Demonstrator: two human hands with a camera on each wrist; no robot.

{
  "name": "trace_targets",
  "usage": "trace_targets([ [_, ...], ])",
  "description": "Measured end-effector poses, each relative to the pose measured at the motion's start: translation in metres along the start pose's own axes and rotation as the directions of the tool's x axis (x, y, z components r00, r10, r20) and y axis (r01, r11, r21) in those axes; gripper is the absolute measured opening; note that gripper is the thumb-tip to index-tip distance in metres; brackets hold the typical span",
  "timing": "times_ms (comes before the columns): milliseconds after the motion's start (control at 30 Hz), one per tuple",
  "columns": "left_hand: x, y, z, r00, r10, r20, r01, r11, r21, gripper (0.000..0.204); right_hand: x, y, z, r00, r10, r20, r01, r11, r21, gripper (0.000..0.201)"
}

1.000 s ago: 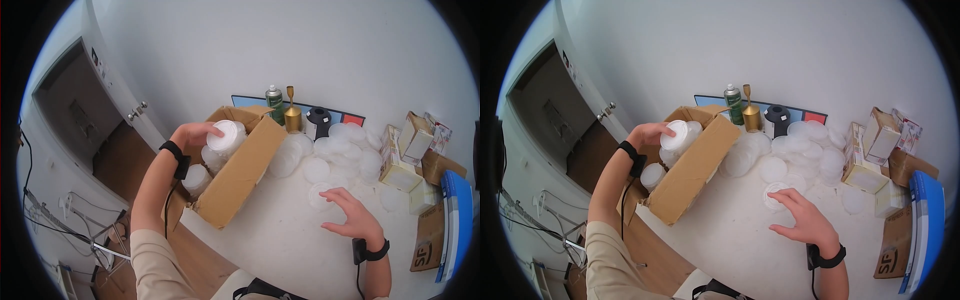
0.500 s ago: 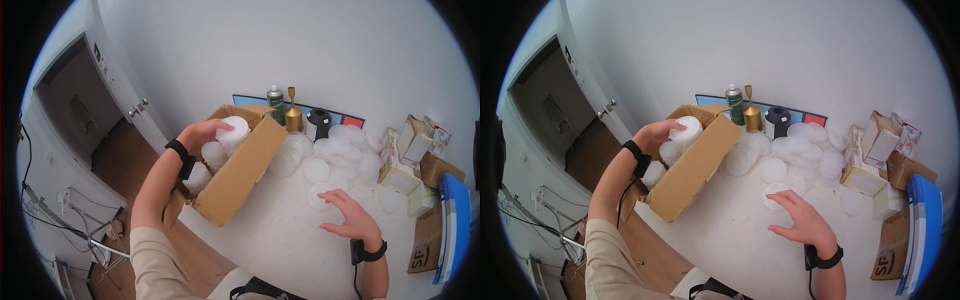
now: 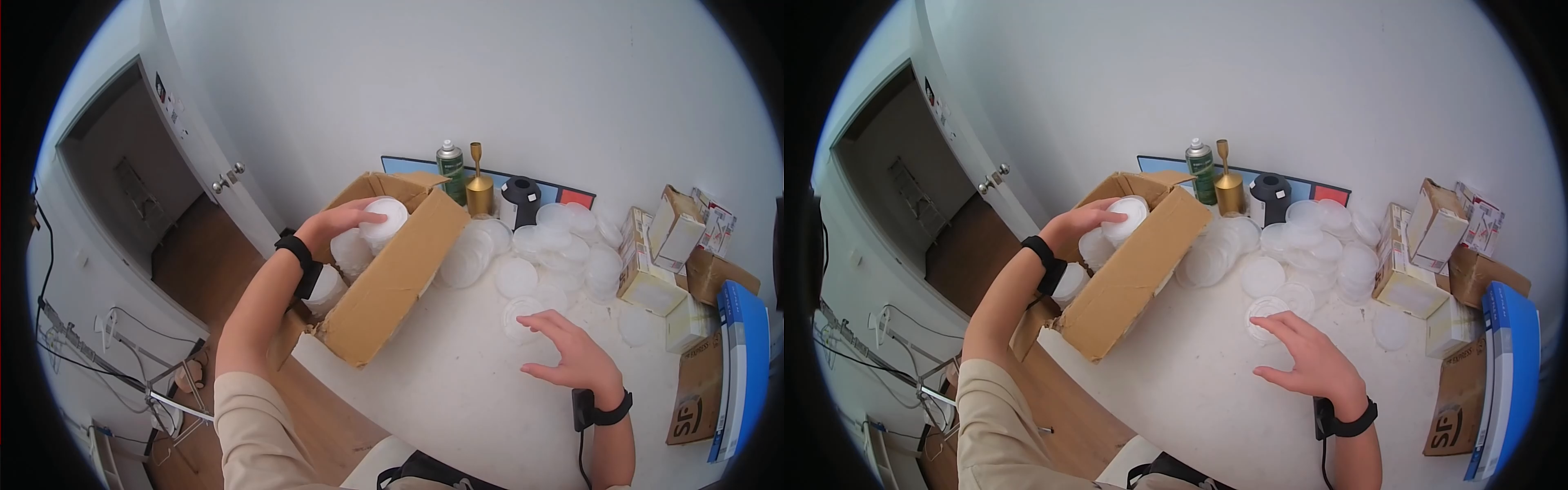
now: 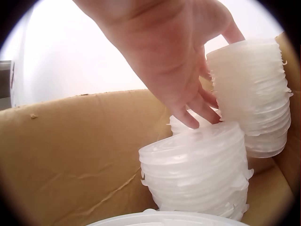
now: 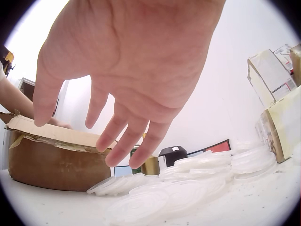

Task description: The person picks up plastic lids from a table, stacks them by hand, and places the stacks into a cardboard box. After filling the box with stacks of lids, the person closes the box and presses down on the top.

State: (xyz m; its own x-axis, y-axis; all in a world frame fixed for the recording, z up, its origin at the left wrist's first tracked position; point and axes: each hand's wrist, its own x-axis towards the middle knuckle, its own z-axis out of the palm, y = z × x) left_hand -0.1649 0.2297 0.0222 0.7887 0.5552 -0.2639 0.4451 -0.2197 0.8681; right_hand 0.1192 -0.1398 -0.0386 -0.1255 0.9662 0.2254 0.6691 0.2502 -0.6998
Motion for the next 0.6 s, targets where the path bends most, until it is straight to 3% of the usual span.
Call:
trace_targets([
  [200,0.007,-0.011,-0.005,0.999,0.006,-0.051,0.003,0.987,0.160,0.069,0.000,0.001,0.002,1.000,-0.010,0.004,0.010,1.000,-0.018,0.062],
  [433,0.010,-0.016,0.003,0.992,0.055,-0.112,-0.034,0.982,0.186,0.066,-0.001,0.003,0.003,1.000,-0.001,0.013,0.001,1.000,-0.024,0.061],
  [500,0.009,-0.015,0.007,0.980,0.131,-0.147,-0.061,0.913,0.403,0.063,-0.001,0.004,0.003,1.000,0.000,0.015,0.000,1.000,-0.025,0.061],
  [600,0.012,-0.013,0.007,0.983,0.126,-0.133,-0.049,0.880,0.472,0.059,0.000,0.003,0.004,1.000,-0.004,0.021,0.005,0.999,-0.041,0.061],
])
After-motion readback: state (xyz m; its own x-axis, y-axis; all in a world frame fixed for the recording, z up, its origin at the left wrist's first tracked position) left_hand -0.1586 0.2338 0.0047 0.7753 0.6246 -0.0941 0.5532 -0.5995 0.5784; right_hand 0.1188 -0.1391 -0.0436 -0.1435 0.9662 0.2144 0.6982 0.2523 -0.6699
